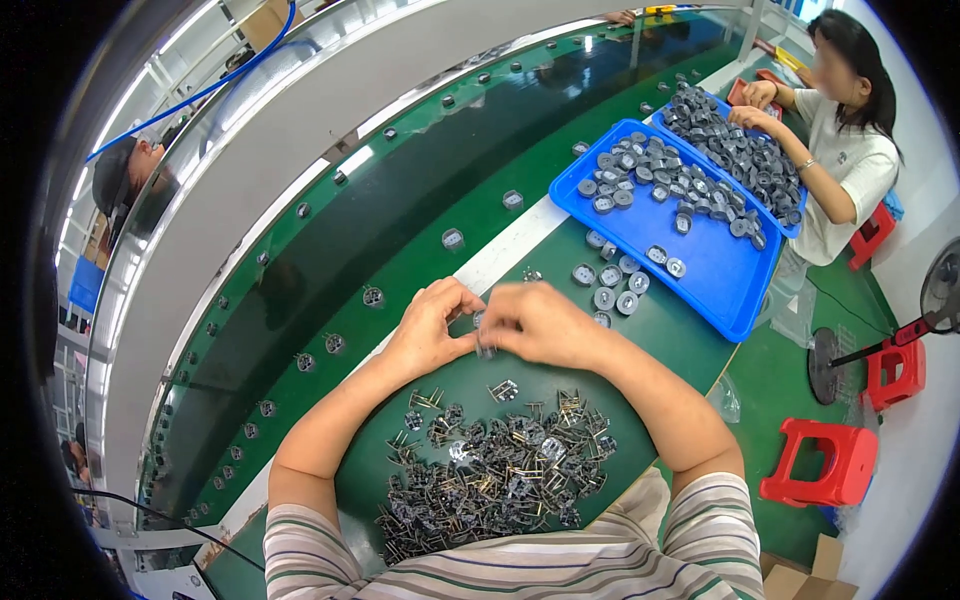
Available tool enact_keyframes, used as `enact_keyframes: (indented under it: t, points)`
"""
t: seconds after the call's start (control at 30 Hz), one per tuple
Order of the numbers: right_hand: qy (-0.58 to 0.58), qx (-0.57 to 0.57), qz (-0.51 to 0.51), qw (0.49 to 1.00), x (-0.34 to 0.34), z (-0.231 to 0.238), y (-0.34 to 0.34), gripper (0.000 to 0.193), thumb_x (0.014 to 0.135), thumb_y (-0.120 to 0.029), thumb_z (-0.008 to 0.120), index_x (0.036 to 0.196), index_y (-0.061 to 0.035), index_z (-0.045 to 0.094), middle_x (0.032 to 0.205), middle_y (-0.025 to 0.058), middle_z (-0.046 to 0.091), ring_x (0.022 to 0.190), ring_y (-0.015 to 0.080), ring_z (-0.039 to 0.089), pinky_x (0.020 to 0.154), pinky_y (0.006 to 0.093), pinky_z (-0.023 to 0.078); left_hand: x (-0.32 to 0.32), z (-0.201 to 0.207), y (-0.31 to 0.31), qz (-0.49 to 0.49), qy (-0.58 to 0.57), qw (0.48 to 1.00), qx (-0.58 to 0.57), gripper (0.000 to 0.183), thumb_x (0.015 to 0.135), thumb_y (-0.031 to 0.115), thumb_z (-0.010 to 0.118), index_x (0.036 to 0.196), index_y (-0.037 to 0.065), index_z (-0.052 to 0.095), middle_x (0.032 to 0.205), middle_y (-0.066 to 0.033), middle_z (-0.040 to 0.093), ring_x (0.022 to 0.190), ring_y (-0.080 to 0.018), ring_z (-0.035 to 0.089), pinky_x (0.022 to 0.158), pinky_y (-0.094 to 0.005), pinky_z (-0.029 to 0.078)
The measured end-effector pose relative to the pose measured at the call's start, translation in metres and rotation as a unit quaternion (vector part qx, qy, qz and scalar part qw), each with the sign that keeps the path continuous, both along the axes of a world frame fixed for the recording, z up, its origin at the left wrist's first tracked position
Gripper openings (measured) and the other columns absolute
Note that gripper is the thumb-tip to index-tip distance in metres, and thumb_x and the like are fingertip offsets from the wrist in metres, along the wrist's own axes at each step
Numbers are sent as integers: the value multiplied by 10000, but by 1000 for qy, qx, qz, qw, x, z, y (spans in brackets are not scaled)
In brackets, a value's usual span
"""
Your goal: The person inserts small metal pins into plastic bases by hand at an assembly line station.
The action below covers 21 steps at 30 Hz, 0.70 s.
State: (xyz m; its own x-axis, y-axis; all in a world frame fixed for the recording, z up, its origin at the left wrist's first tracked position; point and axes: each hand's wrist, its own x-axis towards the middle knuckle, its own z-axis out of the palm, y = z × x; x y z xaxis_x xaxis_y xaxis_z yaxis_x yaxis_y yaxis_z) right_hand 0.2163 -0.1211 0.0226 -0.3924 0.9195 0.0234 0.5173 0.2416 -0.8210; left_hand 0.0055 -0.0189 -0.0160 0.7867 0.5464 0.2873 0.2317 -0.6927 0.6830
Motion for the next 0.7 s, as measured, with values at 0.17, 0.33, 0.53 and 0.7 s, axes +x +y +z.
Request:
enact_keyframes:
  t: [0.17, 0.33, 0.53, 0.7]
  points:
    - [-24, 129, -139, 982, 1, -20, 8, 126, 891, -144, 793, 911, -47, 715, 914, 100, 674, 903, 288, 665, 760, 428, 534, 1, 5, -3, 1, 41, 999, 12, 348, 765, 177, 885, 1026, 65, 683, 961, -54, 630, 933, -239, 618, 859, -391, 464]
    - [-44, 175, -158, 971, -2, -26, 11, 143, 879, -131, 795, 899, -43, 686, 911, 88, 669, 918, 296, 654, 765, 433, 530, 2, 5, -3, 2, 47, 999, -3, 356, 775, 209, 890, 1027, 63, 684, 971, -62, 642, 997, -258, 639, 909, -411, 457]
    - [-98, 233, -139, 958, -8, -28, 10, 160, 873, -122, 794, 946, -40, 678, 914, 89, 671, 929, 302, 657, 766, 435, 531, 3, 1, -3, 6, 3, 1000, 28, 340, 758, 174, 909, 971, 54, 673, 888, -52, 616, 843, -221, 597, 767, -374, 485]
    - [-12, 120, -144, 982, 2, -25, 10, 192, 888, -125, 795, 1017, -37, 682, 897, 94, 676, 856, 283, 675, 755, 421, 547, 0, 9, 1, 4, 17, 1000, -21, 320, 760, 162, 891, 980, 22, 704, 910, -85, 659, 790, -238, 641, 707, -372, 531]
